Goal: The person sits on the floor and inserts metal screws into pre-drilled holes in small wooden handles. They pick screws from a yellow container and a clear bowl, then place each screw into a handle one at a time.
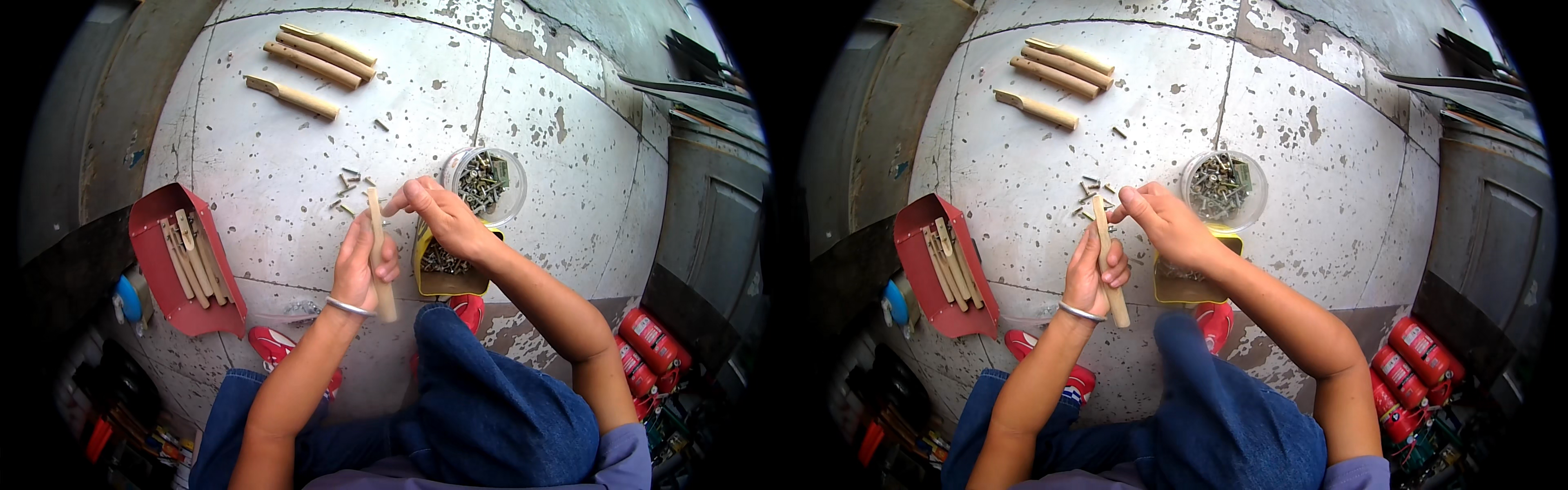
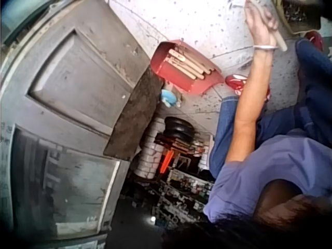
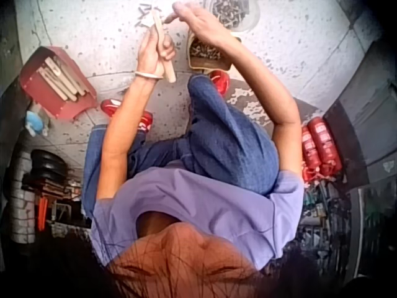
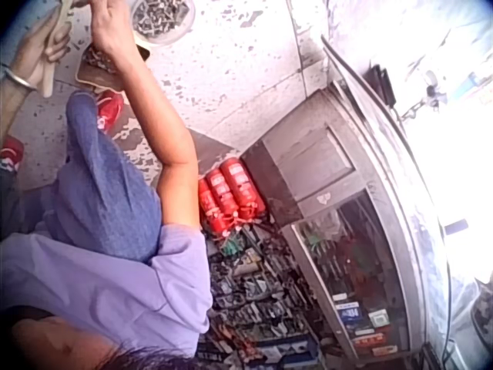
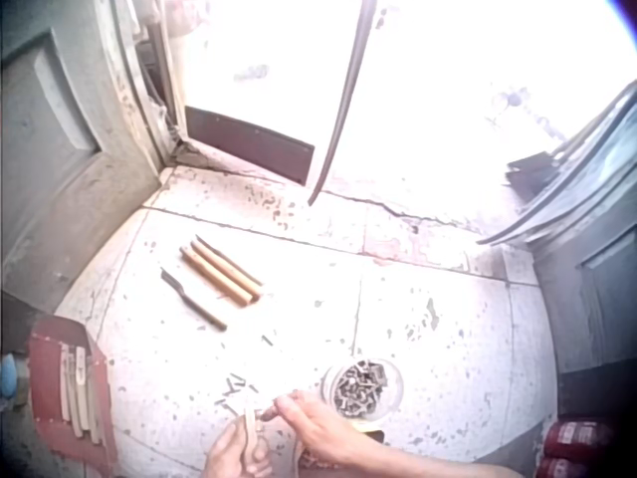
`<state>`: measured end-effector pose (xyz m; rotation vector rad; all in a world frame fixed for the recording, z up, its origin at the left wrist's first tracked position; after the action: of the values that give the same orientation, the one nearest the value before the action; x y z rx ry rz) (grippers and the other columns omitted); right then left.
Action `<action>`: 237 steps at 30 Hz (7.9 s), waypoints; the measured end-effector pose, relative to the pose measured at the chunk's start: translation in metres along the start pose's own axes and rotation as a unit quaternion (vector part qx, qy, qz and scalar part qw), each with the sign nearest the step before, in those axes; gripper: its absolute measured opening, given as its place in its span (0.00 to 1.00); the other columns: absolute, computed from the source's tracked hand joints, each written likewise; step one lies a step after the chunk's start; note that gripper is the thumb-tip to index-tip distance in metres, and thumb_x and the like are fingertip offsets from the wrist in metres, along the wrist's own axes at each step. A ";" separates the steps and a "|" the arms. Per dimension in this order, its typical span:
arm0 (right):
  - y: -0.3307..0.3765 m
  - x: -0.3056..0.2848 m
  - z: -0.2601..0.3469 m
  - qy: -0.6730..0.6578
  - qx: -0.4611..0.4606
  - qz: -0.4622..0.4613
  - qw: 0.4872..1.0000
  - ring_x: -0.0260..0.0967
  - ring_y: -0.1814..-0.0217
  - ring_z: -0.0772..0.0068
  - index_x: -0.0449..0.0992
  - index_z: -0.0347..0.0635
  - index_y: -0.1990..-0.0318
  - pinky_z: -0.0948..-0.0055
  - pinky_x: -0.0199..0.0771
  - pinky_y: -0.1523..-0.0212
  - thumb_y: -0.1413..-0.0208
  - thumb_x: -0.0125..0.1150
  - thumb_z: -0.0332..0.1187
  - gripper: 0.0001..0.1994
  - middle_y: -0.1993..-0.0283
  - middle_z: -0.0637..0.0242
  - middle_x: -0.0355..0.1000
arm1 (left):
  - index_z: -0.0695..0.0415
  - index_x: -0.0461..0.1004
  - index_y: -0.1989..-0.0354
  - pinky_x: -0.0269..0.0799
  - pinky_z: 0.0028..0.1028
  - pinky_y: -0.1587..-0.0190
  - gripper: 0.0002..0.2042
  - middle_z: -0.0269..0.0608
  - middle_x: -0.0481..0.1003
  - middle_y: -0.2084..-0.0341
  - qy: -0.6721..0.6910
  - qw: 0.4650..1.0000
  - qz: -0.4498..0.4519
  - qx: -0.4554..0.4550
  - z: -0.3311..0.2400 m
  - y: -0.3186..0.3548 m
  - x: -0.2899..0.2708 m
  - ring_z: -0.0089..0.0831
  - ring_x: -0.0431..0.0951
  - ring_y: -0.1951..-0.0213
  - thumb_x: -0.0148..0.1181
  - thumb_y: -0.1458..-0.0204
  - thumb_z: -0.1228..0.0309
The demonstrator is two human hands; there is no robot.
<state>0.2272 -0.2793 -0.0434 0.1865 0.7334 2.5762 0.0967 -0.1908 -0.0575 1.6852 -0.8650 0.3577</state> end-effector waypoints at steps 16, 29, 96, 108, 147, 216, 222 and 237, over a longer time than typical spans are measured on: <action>-0.005 -0.001 -0.003 0.007 0.014 0.012 1.000 0.62 0.51 0.70 0.77 0.36 0.63 0.70 0.59 0.44 0.33 0.32 0.52 0.29 0.57 0.64 0.67 | 0.49 0.61 0.44 0.57 0.19 0.80 0.18 0.32 0.65 0.79 0.002 1.000 0.000 0.003 -0.003 -0.002 0.001 0.18 0.58 0.83 0.42 0.36 0.55; 0.004 -0.009 0.007 -0.036 0.005 -0.116 0.993 0.65 0.62 0.80 0.73 0.36 0.57 0.78 0.67 0.57 0.35 0.46 0.40 0.15 0.60 0.68 0.71 | 0.58 0.63 0.49 0.67 0.19 0.71 0.15 0.34 0.71 0.75 -0.361 0.931 0.014 -0.049 -0.087 0.071 -0.036 0.19 0.68 0.76 0.43 0.36 0.61; 0.068 0.001 -0.069 0.607 -0.118 0.016 0.786 0.74 0.69 0.65 0.76 0.47 0.70 0.67 0.73 0.73 0.58 0.57 0.31 0.05 0.70 0.64 0.70 | 0.60 0.69 0.63 0.64 0.27 0.64 0.08 0.42 0.63 0.69 -0.580 0.767 0.071 0.265 -0.015 -0.017 -0.001 0.30 0.64 0.69 0.44 0.50 0.81; 0.066 0.004 -0.073 0.647 -0.166 0.047 0.743 0.73 0.71 0.68 0.75 0.44 0.71 0.69 0.72 0.74 0.57 0.56 0.31 0.05 0.69 0.63 0.70 | 0.60 0.67 0.63 0.65 0.24 0.63 0.09 0.38 0.62 0.68 -0.589 0.762 0.087 0.255 -0.011 -0.011 0.000 0.23 0.69 0.70 0.42 0.50 0.81; 0.086 -0.022 -0.032 -0.173 0.155 -0.056 0.971 0.71 0.73 0.82 0.70 0.37 0.63 0.82 0.73 0.69 0.39 0.54 0.32 0.07 0.70 0.68 0.73 | 0.64 0.75 0.62 0.69 0.18 0.77 0.10 0.36 0.77 0.75 -0.418 0.904 0.084 -0.029 0.012 -0.004 0.021 0.17 0.73 0.79 0.62 0.48 0.70; 0.068 -0.029 -0.020 -0.111 -0.006 -0.033 0.993 0.67 0.67 0.85 0.69 0.40 0.63 0.81 0.70 0.64 0.43 0.60 0.32 0.08 0.68 0.72 0.72 | 0.61 0.75 0.66 0.64 0.17 0.80 0.06 0.32 0.76 0.79 -0.469 0.877 0.048 0.096 -0.011 -0.001 0.033 0.14 0.68 0.83 0.63 0.49 0.73; 0.066 -0.027 -0.023 -0.166 0.046 -0.012 0.985 0.68 0.70 0.85 0.70 0.40 0.63 0.83 0.69 0.67 0.39 0.54 0.32 0.06 0.70 0.70 0.72 | 0.61 0.75 0.66 0.64 0.17 0.80 0.06 0.31 0.74 0.80 -0.469 0.876 0.047 0.100 -0.011 0.000 0.034 0.14 0.68 0.83 0.63 0.50 0.72; 0.067 -0.031 -0.023 -0.197 0.084 0.022 0.977 0.69 0.67 0.85 0.70 0.40 0.61 0.83 0.71 0.64 0.42 0.58 0.30 0.06 0.69 0.73 0.72 | 0.62 0.73 0.63 0.66 0.15 0.79 0.07 0.39 0.79 0.72 -0.494 0.862 0.064 0.092 -0.013 0.000 0.033 0.14 0.69 0.80 0.61 0.47 0.72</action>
<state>0.2230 -0.3550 -0.0273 0.7490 0.7960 2.4052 0.1217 -0.1907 -0.0321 1.9857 -1.7346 -0.4192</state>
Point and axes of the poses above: each hand's wrist, its own y-axis away from the middle knuckle, its own x-axis out of the palm, z = x × y, the point moved 3 cm from there along -y, towards the middle knuckle
